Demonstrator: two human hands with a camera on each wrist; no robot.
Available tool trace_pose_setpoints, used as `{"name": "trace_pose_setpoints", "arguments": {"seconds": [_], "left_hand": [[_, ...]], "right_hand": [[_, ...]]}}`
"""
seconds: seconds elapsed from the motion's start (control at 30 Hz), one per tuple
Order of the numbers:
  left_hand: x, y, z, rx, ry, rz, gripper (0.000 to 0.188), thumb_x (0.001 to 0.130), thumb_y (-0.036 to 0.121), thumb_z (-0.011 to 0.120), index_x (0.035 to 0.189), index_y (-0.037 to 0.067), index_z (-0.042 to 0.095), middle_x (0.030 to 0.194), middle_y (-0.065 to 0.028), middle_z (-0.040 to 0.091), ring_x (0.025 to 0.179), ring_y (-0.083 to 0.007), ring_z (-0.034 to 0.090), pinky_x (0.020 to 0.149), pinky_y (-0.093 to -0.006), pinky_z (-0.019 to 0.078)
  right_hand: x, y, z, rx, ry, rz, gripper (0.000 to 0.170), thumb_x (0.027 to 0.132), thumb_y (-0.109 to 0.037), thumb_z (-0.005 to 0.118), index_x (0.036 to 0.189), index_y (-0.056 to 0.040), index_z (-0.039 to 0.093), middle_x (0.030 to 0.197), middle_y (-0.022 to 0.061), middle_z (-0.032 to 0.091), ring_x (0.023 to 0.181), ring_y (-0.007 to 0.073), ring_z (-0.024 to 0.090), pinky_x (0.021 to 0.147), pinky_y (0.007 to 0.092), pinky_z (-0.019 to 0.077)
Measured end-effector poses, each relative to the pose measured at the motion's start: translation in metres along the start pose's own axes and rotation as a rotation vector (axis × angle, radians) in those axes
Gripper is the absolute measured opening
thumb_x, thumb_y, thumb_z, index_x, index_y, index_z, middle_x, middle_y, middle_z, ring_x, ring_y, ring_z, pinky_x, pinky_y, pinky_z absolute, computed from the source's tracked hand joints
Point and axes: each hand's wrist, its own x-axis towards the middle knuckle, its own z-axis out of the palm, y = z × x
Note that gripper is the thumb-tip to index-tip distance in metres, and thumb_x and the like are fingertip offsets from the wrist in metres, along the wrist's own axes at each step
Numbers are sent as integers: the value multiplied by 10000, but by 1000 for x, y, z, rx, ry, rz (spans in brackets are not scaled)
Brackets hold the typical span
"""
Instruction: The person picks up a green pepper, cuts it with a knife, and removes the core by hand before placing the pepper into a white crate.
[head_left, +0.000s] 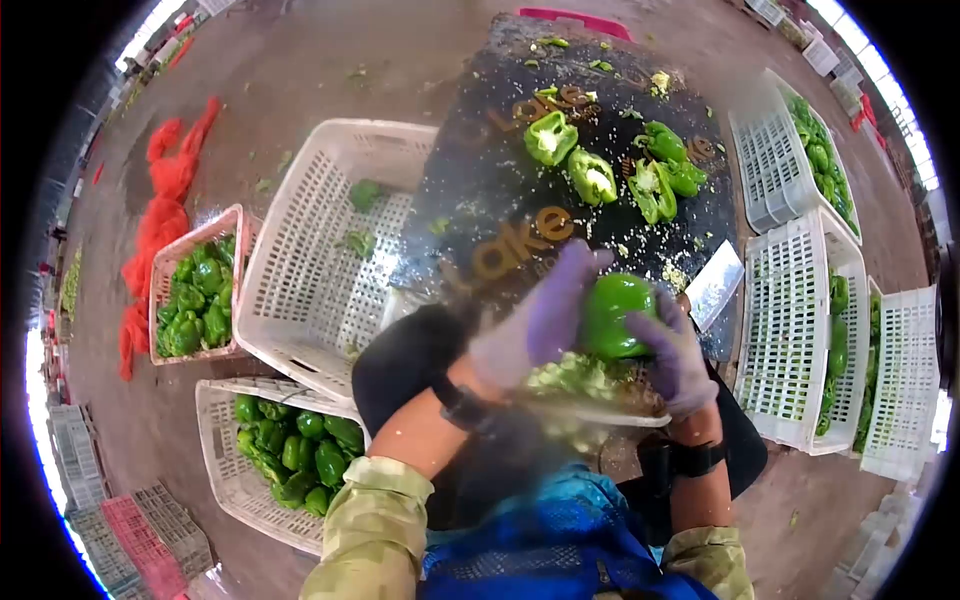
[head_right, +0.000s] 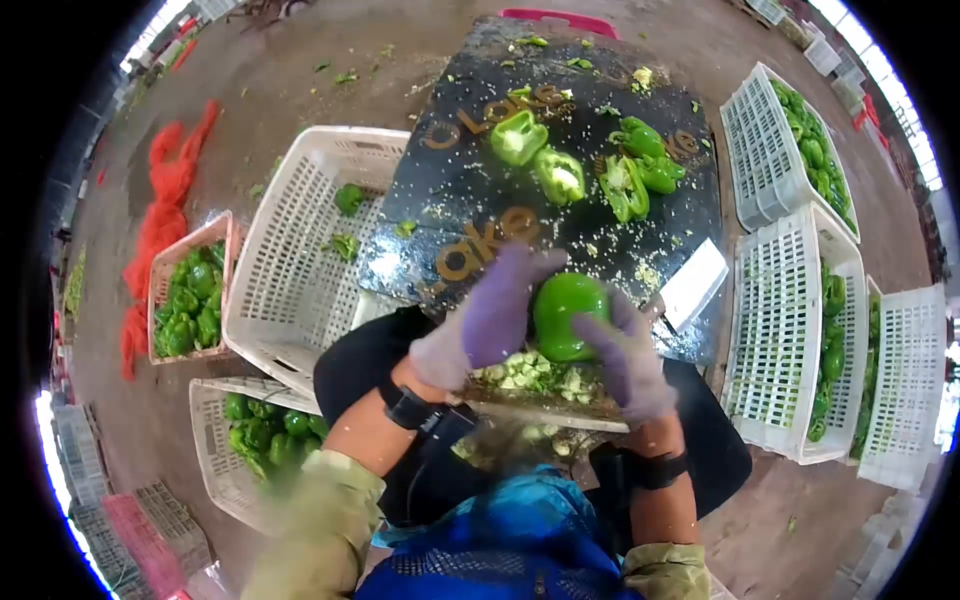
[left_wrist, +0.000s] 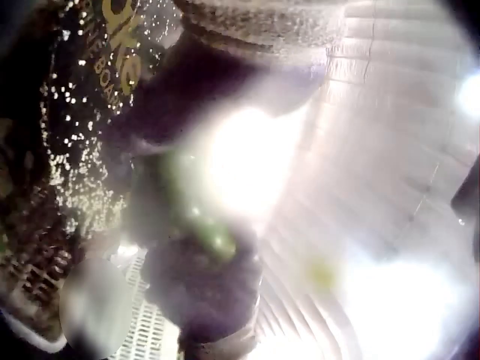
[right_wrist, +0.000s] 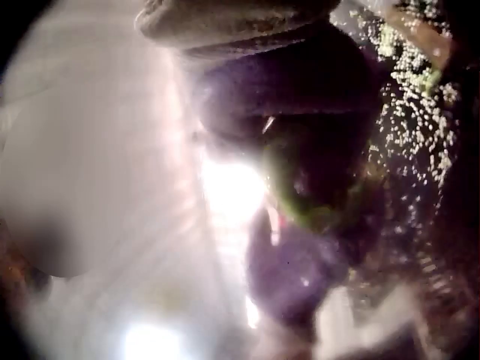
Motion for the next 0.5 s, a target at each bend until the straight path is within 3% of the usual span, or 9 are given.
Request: {"name": "trace_pose_setpoints", "arguments": {"seconds": [0.03,0.07,0.13,0.23,0.27,0.37,0.43,0.47,0.5], "left_hand": [[3,-1,-3,-149,38,27,630,965,537,262,1362,64,388,1193,-88,531,1058,-203,509,919,-353,412],[0,9,-10,-163,-32,-25,646,941,574,309,1362,91,391,1225,-105,519,1120,-222,491,948,-406,398],[15,3,-25,-113,210,31,649,919,592,360,1364,121,383,1227,-110,516,1150,-230,488,966,-433,405],[19,-21,-23,-141,112,25,668,901,602,397,1366,124,363,1212,-110,515,1123,-230,510,950,-407,433],[30,-38,-54,-469,-140,-165,658,903,599,396,1386,159,325,1211,-96,514,1104,-231,524,939,-388,449],[11,-15,-15,-148,115,111,632,918,573,389,1377,140,353,1222,-90,511,1095,-231,527,934,-375,446],[17,-17,-35,-147,236,80,619,931,553,371,1344,93,399,1210,-96,520,1094,-217,524,906,-362,456],[27,-29,-47,-175,186,29,614,932,556,362,1347,105,399,1201,-92,526,1081,-207,524,883,-356,459],[28,-31,-41,-200,137,-23,609,933,559,353,1350,117,399,1193,-89,532,1067,-197,524,860,-349,463]], "right_hand": [[-6,-2,-15,130,-65,-35,475,833,-139,609,1260,-11,448,1159,136,562,957,212,610,786,287,527],[-12,22,-35,-518,-27,-603,452,843,-197,598,1247,-39,472,1189,127,550,1006,239,593,802,314,526],[-22,6,-27,937,-236,47,477,845,-273,606,1248,-53,476,1218,112,543,1084,241,556,838,339,513],[4,55,-35,-617,-142,-597,463,858,-244,613,1266,-74,475,1145,43,558,928,143,545,765,274,484],[7,57,-36,-650,-124,-639,458,845,-185,615,1266,-70,476,1157,57,560,930,137,550,746,262,483],[4,48,-41,-109,-189,-626,483,807,-7,624,1265,-57,481,1192,97,566,934,119,565,689,227,482],[-7,54,-34,-217,1,-686,615,696,125,662,1255,-52,477,1174,94,575,1039,164,585,847,282,505],[-4,49,-32,-498,-22,-555,583,712,92,666,1244,-48,475,1173,93,577,1025,173,583,834,283,507],[-2,36,-17,-291,9,-217,583,704,94,668,1237,-46,478,1184,98,570,1037,188,577,843,282,502]]}}
